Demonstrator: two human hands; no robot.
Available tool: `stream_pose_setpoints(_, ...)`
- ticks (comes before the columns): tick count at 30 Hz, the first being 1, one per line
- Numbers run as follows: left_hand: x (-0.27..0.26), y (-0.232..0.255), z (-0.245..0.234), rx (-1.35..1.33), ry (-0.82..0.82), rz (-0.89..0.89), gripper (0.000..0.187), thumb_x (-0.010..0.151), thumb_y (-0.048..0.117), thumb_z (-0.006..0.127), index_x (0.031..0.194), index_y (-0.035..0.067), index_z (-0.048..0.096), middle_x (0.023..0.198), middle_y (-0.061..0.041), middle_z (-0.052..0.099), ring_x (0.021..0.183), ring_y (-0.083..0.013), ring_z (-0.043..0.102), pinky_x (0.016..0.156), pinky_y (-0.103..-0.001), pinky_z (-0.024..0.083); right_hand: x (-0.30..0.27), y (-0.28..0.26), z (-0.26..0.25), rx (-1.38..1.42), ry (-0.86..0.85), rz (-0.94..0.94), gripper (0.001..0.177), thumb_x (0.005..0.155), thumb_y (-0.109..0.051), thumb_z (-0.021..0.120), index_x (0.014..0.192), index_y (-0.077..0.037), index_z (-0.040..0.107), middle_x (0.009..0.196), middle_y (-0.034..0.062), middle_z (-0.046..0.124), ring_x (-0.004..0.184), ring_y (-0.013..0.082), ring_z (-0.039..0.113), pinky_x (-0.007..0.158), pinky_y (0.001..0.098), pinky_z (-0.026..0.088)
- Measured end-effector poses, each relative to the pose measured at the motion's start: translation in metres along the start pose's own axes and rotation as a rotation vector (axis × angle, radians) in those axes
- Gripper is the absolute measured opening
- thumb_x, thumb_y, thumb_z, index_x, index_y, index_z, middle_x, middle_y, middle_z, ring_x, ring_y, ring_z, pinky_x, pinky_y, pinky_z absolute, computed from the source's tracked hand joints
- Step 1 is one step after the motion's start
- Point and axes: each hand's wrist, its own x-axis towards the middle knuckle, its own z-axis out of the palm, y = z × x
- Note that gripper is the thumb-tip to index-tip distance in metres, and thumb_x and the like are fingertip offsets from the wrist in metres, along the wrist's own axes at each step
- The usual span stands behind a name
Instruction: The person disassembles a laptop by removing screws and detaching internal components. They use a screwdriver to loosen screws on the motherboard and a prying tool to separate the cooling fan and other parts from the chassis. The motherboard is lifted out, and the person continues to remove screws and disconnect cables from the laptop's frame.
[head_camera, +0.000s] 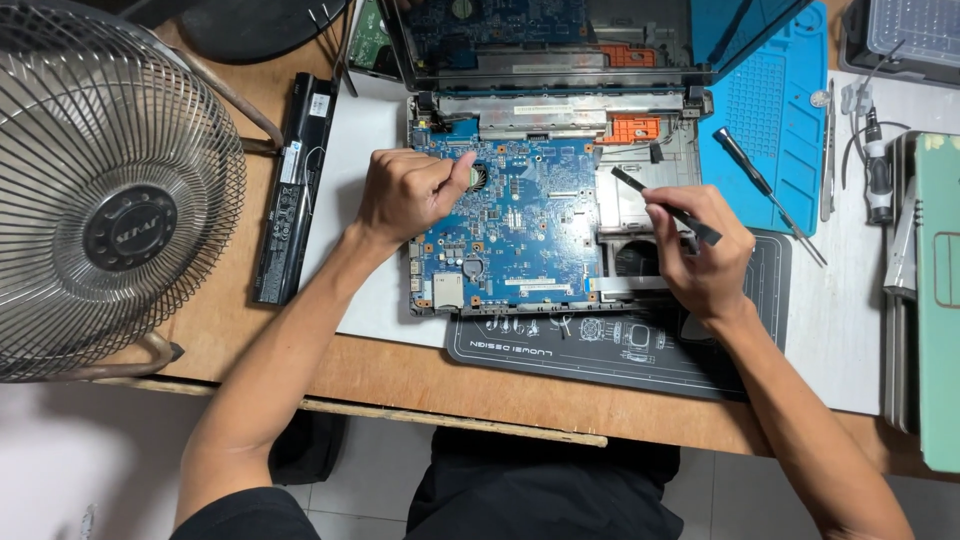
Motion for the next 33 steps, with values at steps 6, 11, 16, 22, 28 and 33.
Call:
stream_pose_setpoints(6,0.002,-0.001,-0.002,0.009,-0.041,-0.023,0.059,0.107,0.018,0.063,0.050,0.016,0.048,0.037,0.004,0.046,0.033,-0.0129,0.050,0.042,-0.022,0.040,-0.010,-0.003,0.000,-0.009,0.049,-0.015,0.008,0.103,-0.001,0.071,0.108,0.001,0.078,0.092,0.0092,0.074,0.079,0.0278,0.070,0.073,0.0343,0.057)
stream_pose_setpoints(11,-0.001,-0.003,-0.001,0.030,-0.044,-0.015,0.059,0.107,0.019,0.065,0.050,0.016,0.048,0.038,0.002,0.045,0.034,-0.0152,0.051,0.041,-0.023,0.039,-0.012,0.000,0.000,0.003,0.067,-0.028,0.008,0.104,-0.001,0.071,0.106,0.003,0.077,0.091,0.0106,0.075,0.079,0.0291,0.071,0.073,0.0350,0.057)
stream_pose_setpoints(16,0.000,-0.003,-0.001,0.033,-0.068,0.005,0.059,0.108,0.018,0.067,0.052,0.015,0.049,0.039,0.002,0.045,0.035,-0.0147,0.051,0.043,-0.022,0.040,-0.016,0.009,-0.004,-0.032,0.121,-0.101,0.013,0.109,-0.004,0.066,0.108,0.004,0.076,0.094,0.0111,0.076,0.083,0.0287,0.071,0.076,0.0352,0.057)
stream_pose_setpoints(22,0.001,-0.003,-0.002,0.033,-0.079,0.016,0.058,0.108,0.017,0.067,0.053,0.014,0.049,0.041,0.002,0.045,0.036,-0.0149,0.052,0.042,-0.022,0.040,-0.019,0.009,-0.005,-0.038,0.122,-0.115,0.015,0.109,-0.006,0.066,0.107,0.004,0.077,0.094,0.0112,0.075,0.081,0.0293,0.070,0.075,0.0364,0.057)
stream_pose_setpoints(28,0.000,-0.004,-0.002,0.027,-0.074,0.012,0.058,0.109,0.017,0.066,0.053,0.014,0.050,0.041,0.003,0.045,0.036,-0.0133,0.050,0.043,-0.022,0.040,-0.019,0.012,-0.003,-0.040,0.128,-0.134,0.016,0.109,-0.007,0.066,0.107,0.004,0.077,0.093,0.0114,0.076,0.081,0.0295,0.070,0.075,0.0368,0.056)
stream_pose_setpoints(33,-0.001,-0.005,-0.001,0.027,-0.082,0.017,0.058,0.109,0.018,0.065,0.053,0.015,0.050,0.041,0.002,0.045,0.036,-0.0134,0.050,0.043,-0.021,0.039,-0.020,0.016,-0.001,-0.035,0.152,-0.145,0.005,0.104,0.000,0.076,0.101,0.004,0.077,0.090,0.0107,0.075,0.079,0.0300,0.069,0.075,0.0368,0.056)
